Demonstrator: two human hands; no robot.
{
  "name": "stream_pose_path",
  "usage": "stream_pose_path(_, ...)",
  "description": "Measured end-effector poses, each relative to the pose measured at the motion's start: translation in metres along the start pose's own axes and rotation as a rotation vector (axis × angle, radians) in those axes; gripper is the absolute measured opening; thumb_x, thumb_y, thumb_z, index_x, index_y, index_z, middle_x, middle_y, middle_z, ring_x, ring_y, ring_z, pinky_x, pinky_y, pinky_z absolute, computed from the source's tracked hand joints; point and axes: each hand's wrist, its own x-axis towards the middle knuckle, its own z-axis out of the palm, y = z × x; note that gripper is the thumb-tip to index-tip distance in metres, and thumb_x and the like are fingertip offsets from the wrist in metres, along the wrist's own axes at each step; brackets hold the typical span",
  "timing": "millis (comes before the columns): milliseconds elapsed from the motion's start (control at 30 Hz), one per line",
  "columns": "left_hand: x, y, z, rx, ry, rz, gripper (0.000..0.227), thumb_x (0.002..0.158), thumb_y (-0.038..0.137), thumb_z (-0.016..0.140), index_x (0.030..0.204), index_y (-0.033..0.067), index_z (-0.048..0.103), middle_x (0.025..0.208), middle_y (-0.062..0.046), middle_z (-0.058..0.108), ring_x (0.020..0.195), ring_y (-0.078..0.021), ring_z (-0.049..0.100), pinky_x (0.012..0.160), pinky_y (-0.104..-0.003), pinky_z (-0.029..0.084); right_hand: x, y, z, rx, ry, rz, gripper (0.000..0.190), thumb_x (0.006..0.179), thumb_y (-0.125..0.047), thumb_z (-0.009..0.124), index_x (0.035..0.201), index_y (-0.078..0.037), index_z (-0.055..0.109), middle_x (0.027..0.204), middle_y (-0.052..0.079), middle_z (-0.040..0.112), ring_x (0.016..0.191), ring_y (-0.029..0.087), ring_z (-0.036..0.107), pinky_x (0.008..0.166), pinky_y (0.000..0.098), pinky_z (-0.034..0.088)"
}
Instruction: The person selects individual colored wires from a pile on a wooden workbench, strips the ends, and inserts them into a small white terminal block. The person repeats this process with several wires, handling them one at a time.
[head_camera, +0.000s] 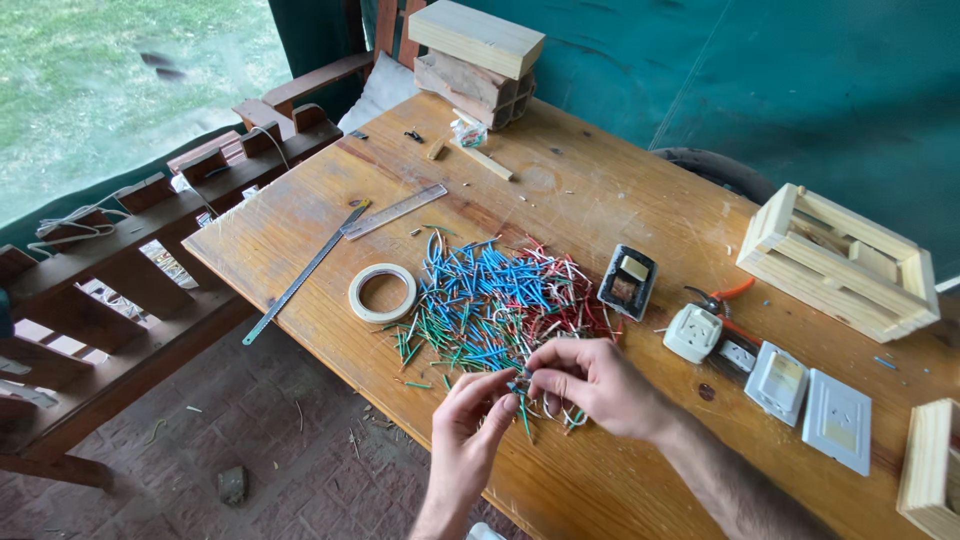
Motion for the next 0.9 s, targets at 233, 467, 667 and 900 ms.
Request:
stream_pose_path(233, -0.036, -0.004, 0.047, -0.245, 0.062, -0.205, 0.014, 0.101, 0.012, 0.090, 0.102, -0.0019, 0.091, 0.082, -0.005, 0.074, 0.072, -0.0141, 0.061, 0.065, -0.030, 0.049, -0.086, -0.004, -0.004, -0.160, 0.052, -0.041, 0.012, 0.104, -0.016, 0.084, 0.109, -0.007, 0.090, 0.089, 0.004, 0.093, 0.075, 0.012, 0.079, 0.073, 0.0278, 0.067)
stream_pose_path(467, -0.061, -0.024, 0.081, -0.313, -0.099, -0.309, 0.016, 0.095, 0.012, 0.097, 0.104, -0.0004, 0.091, 0.089, -0.005, 0.080, 0.078, -0.0119, 0.065, 0.070, -0.028, 0.051, -0.139, 0.029, -0.018, -0.200, 0.152, -0.009, 0.015, 0.101, -0.021, 0.086, 0.106, -0.010, 0.095, 0.086, -0.002, 0.095, 0.073, 0.010, 0.079, 0.075, 0.0272, 0.067)
stream_pose_path(667, -0.069, -0.026, 0.092, -0.302, -0.069, -0.263, 0.015, 0.095, 0.013, 0.098, 0.093, 0.0021, 0.087, 0.087, -0.006, 0.079, 0.083, -0.0137, 0.071, 0.077, -0.029, 0.056, -0.148, 0.064, -0.020, -0.117, 0.158, 0.089, 0.023, 0.099, -0.021, 0.087, 0.116, -0.010, 0.098, 0.092, 0.000, 0.100, 0.088, 0.009, 0.090, 0.086, 0.0268, 0.072)
stream_pose_path(900, -0.071, -0.023, 0.092, -0.324, 0.019, -0.280, 0.014, 0.099, 0.008, 0.096, 0.094, 0.0030, 0.084, 0.086, -0.002, 0.075, 0.082, -0.0104, 0.066, 0.074, -0.026, 0.053, -0.144, 0.092, -0.014, -0.029, 0.204, 0.076, 0.024, 0.097, -0.013, 0.090, 0.118, -0.004, 0.097, 0.098, 0.002, 0.097, 0.093, 0.009, 0.086, 0.087, 0.0291, 0.074)
